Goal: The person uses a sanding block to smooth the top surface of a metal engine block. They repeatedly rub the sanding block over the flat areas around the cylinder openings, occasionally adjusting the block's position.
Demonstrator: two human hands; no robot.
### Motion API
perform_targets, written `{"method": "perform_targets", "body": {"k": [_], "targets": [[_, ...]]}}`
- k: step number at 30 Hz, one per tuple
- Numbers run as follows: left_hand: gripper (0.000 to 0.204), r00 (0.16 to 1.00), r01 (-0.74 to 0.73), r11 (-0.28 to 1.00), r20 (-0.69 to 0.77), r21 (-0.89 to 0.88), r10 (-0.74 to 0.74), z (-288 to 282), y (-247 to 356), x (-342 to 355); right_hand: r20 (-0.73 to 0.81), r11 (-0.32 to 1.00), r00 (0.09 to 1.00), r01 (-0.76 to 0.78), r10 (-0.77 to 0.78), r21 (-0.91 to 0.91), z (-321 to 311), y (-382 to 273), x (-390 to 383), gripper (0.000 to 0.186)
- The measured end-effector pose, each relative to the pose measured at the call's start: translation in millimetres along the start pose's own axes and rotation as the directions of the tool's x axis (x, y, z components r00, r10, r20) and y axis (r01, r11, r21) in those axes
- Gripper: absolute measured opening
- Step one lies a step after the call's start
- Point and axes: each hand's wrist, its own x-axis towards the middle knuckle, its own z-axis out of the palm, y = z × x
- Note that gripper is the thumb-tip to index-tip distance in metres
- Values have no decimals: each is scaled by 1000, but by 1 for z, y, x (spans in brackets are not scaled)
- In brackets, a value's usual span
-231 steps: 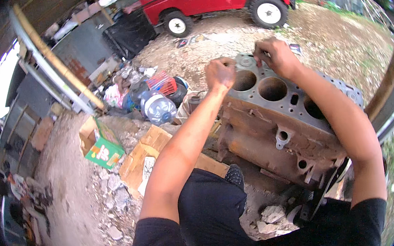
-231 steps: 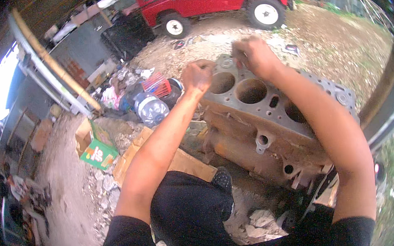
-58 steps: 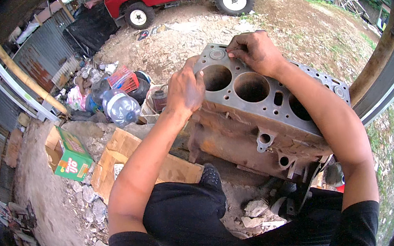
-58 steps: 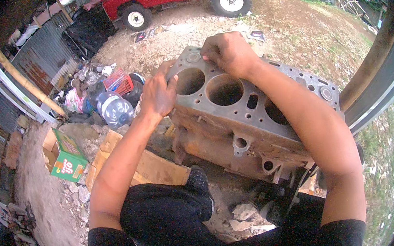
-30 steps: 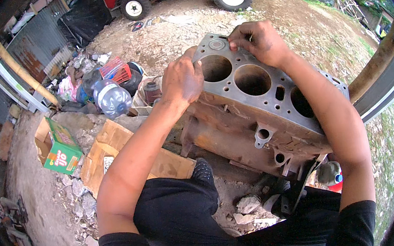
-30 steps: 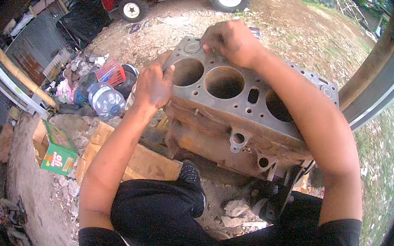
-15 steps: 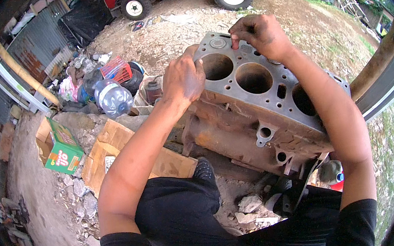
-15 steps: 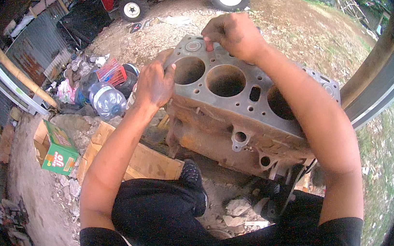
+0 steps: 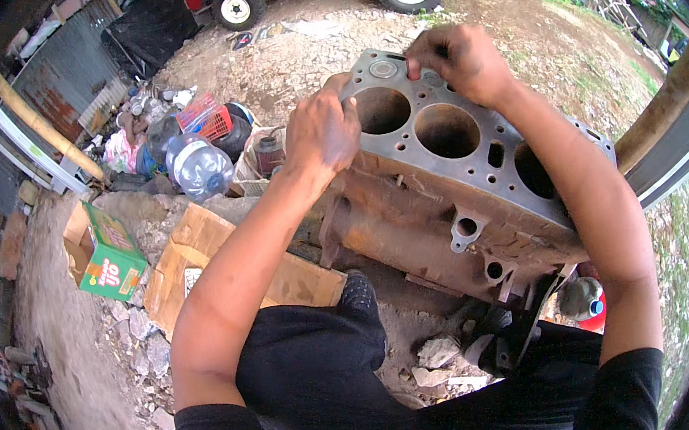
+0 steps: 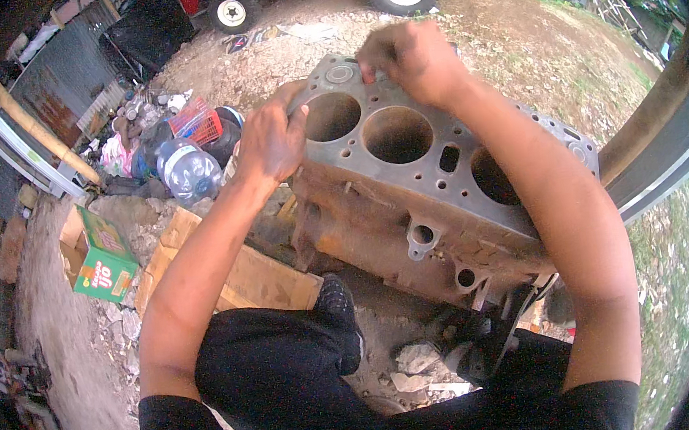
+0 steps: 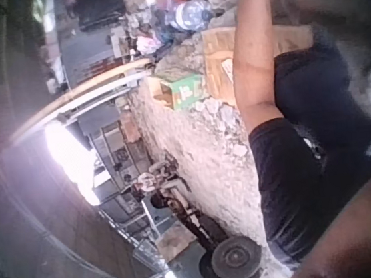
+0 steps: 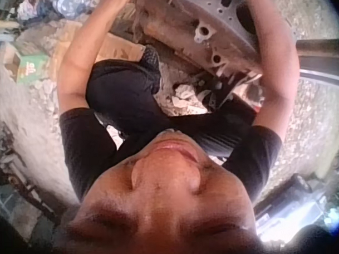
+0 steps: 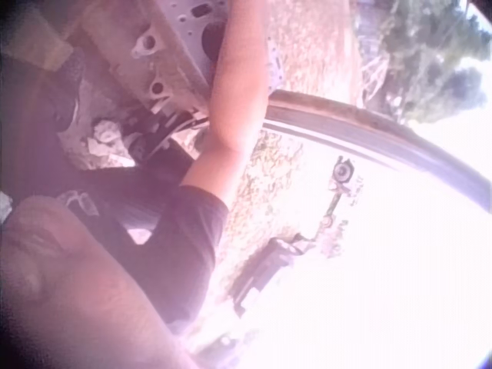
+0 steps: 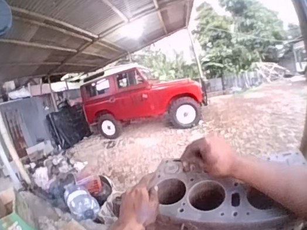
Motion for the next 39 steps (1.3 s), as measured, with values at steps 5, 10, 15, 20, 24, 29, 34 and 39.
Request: {"method": "perform_targets", "body": {"k": [5,10,15,20,24,29,34,39], "targets": [[37,1000,10,1000,21,-6,-10,-2,1,0,-5,997,998,-55,55,62,0,5,-2,8],[37,1000,10,1000,-5,-30,-10,-2,2,-1,-57,995,996,-67,71,75,8,5,-5,9],[38,1000,8,1000,4,-8,-8,-4,6,-1,-34,999,999,-35,36,33,13,7,-10,12],[38,1000,22,999,17,-28,-22,-5,3,-2,-40,996,997,-70,72,58,5,3,-6,8],[37,1000,-5,1000,-8,-14,5,-3,5,0,-39,996,996,82,-80,36,11,14,-3,8],[36,1000,13,1000,6,-18,-12,1,0,-1,-28,997,998,-48,49,53,15,16,-11,9],[37,998,59,998,33,-39,-57,-3,5,-1,-45,994,995,-82,86,74,7,13,-9,11],[37,999,47,997,22,-56,-46,-3,4,-1,-48,999,999,2,0,38,13,12,-6,13]]}}
